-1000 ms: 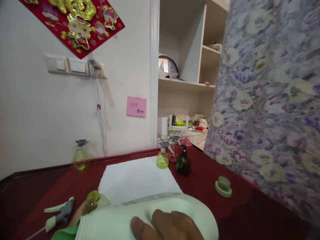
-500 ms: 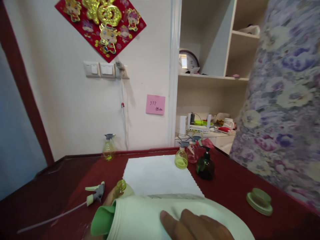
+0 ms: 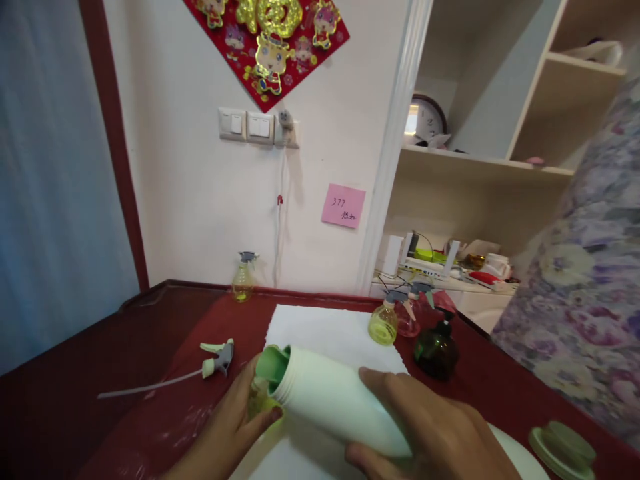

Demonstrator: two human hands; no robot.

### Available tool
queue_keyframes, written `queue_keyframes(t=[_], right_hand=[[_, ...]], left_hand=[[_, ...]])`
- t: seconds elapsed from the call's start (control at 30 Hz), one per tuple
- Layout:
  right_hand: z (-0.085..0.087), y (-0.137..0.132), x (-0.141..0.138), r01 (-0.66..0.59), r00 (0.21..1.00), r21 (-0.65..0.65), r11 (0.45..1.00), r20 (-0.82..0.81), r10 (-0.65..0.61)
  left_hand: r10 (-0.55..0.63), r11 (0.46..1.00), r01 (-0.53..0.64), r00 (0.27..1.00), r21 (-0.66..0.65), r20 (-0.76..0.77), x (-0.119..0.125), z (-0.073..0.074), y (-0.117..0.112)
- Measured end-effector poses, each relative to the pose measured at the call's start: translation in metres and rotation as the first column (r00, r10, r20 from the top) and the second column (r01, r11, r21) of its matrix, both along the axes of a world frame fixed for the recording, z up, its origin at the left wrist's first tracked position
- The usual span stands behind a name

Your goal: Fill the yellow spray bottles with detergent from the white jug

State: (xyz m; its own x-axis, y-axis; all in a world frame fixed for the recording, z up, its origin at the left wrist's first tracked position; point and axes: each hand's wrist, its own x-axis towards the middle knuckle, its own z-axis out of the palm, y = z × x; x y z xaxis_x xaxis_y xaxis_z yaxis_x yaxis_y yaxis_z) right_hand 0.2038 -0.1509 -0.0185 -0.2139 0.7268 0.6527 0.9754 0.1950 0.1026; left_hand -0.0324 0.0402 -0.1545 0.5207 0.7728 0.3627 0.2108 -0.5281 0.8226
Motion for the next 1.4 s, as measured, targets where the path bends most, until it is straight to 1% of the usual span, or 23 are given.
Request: queue_keyframes(t=[0.2, 0.43, 0.6, 0.83, 0.97, 1.1, 1.2, 1.4], right_hand=[[0.002, 0.008, -0.004, 0.023, 1.0, 0.042, 0.999, 0.015, -0.023], [0.003, 0.008, -0.007, 0.032, 0.998, 0.044, 0.999, 0.059, -0.034], [0.007, 0.008, -0.005, 0.04, 0.992, 0.028, 0.999, 0.121, -0.043], [0.014, 0.017, -0.006, 0.048, 0.957, 0.079, 0.996, 0.283, -0.069], [0.019, 0.023, -0.006, 0.045, 0.947, 0.093, 0.995, 0.314, -0.072], [0.019, 0.025, -0.004, 0.053, 0.939, 0.073, 0.996, 0.336, -0.075], [0.018, 0.024, -0.002, 0.052, 0.941, 0.05, 0.997, 0.331, -0.066], [0.018, 0.02, 0.001, 0.063, 0.926, 0.06, 0.996, 0.368, -0.081]], left_hand=[[0.017, 0.997, -0.021, 0.998, -0.077, -0.059, -0.001, 0.01, -0.007], [-0.008, 0.996, 0.002, 0.998, -0.087, -0.068, -0.002, 0.015, -0.008], [0.003, 0.995, -0.011, 0.997, -0.1, -0.078, -0.003, 0.018, -0.011], [0.019, 0.996, -0.027, 0.996, -0.09, -0.093, -0.001, 0.02, -0.011], [0.028, 0.994, -0.036, 0.997, -0.105, -0.078, -0.001, 0.02, -0.013], [0.017, 0.992, -0.026, 0.997, -0.121, -0.074, -0.002, 0.024, -0.015], [0.011, 0.992, -0.021, 0.996, -0.125, -0.084, -0.003, 0.025, -0.015], [0.006, 0.992, -0.017, 0.996, -0.122, -0.086, -0.003, 0.023, -0.015]])
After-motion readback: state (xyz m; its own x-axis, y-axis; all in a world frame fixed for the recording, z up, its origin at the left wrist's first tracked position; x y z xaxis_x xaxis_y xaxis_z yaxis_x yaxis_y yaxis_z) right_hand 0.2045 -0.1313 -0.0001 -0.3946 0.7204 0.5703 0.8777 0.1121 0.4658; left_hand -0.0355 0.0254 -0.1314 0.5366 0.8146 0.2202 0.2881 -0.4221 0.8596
